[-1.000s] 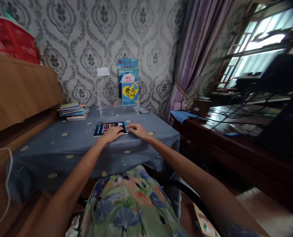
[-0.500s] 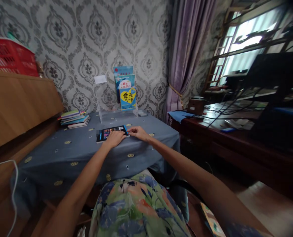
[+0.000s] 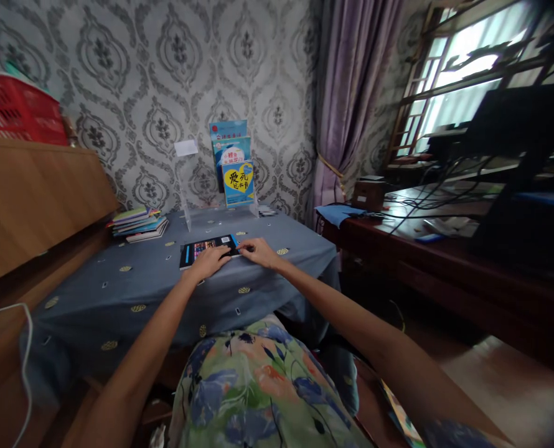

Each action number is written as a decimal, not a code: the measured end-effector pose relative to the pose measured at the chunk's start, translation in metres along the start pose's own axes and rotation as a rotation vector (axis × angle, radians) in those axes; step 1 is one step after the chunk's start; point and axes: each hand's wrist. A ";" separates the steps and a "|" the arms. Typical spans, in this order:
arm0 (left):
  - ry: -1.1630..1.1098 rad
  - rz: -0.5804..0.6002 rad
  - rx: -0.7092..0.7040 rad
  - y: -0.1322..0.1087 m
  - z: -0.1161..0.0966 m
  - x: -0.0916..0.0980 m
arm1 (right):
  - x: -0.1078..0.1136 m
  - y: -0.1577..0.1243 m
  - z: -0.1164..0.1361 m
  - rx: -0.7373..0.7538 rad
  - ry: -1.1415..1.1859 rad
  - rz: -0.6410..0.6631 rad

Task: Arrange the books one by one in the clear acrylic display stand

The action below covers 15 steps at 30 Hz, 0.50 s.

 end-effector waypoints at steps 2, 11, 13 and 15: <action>-0.002 0.014 0.022 -0.009 0.016 0.004 | 0.000 0.000 0.002 0.004 -0.031 0.003; 0.021 0.032 0.203 -0.048 0.094 0.021 | 0.003 0.001 0.009 -0.003 -0.152 0.054; 0.017 0.031 0.216 -0.048 0.095 0.018 | 0.004 0.002 0.011 -0.009 -0.188 0.076; 0.018 0.029 0.240 -0.047 0.093 0.014 | 0.005 0.003 0.013 -0.016 -0.230 0.105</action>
Point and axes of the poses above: each hand's wrist, its own y-axis towards the middle knuckle, its own x-axis out of the back of the hand, z = x × y, and after that the axes turned 13 degrees about x, right-handed
